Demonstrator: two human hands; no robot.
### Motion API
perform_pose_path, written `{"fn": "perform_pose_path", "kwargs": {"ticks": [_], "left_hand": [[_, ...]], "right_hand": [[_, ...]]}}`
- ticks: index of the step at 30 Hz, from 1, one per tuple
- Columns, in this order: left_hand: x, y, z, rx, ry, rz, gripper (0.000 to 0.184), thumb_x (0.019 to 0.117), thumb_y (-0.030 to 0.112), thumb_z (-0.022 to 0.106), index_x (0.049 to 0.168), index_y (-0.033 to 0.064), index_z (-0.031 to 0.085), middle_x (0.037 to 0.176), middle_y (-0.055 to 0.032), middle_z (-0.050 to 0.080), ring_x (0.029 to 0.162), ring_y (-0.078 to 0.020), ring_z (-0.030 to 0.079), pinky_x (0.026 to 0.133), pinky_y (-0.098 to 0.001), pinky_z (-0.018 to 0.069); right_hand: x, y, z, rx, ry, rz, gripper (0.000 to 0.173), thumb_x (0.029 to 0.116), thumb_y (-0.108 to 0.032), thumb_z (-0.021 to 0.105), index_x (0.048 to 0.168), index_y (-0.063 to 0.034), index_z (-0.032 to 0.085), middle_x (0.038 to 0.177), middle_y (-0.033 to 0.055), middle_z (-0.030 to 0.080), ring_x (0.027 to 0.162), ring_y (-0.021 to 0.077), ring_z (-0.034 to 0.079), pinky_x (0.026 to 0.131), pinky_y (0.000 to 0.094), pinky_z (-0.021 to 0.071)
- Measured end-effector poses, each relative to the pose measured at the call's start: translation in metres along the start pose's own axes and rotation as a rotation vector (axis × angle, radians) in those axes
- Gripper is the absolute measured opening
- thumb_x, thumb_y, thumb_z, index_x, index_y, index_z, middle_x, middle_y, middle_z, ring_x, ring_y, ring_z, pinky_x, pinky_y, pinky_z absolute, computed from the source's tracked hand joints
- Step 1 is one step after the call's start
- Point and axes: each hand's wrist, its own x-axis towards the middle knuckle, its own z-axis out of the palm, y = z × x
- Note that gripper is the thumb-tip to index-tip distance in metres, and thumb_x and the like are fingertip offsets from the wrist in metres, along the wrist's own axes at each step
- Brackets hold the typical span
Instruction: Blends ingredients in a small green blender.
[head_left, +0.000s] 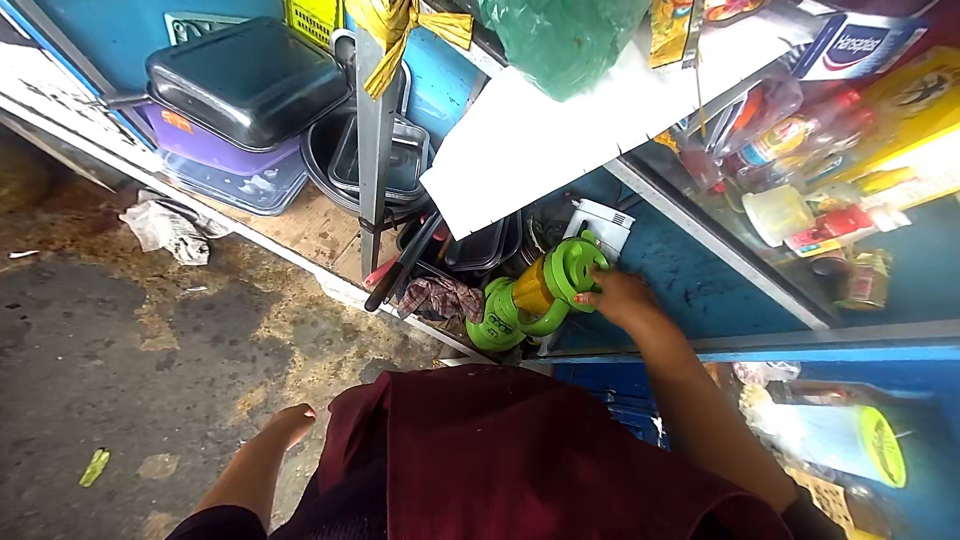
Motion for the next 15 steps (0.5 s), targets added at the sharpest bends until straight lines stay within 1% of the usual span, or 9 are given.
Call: {"fn": "perform_pose_path", "kwargs": {"ticks": [3,7,10,15], "left_hand": [[0.001,-0.001,0.000,-0.005,0.001,-0.001,0.036,0.1060,0.025,0.053,0.132,0.0031,0.064,0.129,-0.0254,0.066,0.123,-0.0411,0.062,0.107,-0.0603,0.0443],[-0.001,0.000,-0.002,-0.010,0.006,-0.001,0.035,0.1056,0.024,0.054,0.132,0.0031,0.064,0.129,-0.0259,0.065,0.124,-0.0411,0.062,0.107,-0.0600,0.0446],[-0.013,0.008,-0.007,-0.011,0.014,-0.001,0.036,0.1061,0.024,0.053,0.133,0.0031,0.064,0.133,-0.0262,0.064,0.127,-0.0426,0.059,0.109,-0.0617,0.0423],[-0.012,0.008,-0.006,0.004,0.015,-0.011,0.036,0.1059,0.025,0.053,0.133,0.0042,0.064,0.133,-0.0249,0.064,0.127,-0.0415,0.060,0.108,-0.0608,0.0429]], "right_hand": [[0.001,0.000,0.000,-0.003,-0.004,0.004,0.077,0.0979,-0.048,0.068,0.159,-0.0094,0.041,0.158,0.0227,0.044,0.144,0.0462,0.042,0.113,0.0623,0.0388],[0.001,0.001,0.002,0.013,0.008,0.000,0.076,0.0975,-0.047,0.069,0.158,-0.0084,0.043,0.157,0.0225,0.045,0.144,0.0458,0.042,0.114,0.0622,0.0380],[0.001,0.002,0.002,0.016,0.012,-0.012,0.076,0.0977,-0.047,0.069,0.157,-0.0068,0.044,0.157,0.0244,0.045,0.143,0.0469,0.042,0.113,0.0637,0.0384],[0.000,0.002,0.003,0.007,0.011,-0.008,0.075,0.0982,-0.047,0.069,0.157,-0.0075,0.043,0.157,0.0232,0.045,0.143,0.0458,0.042,0.113,0.0617,0.0387]]}}
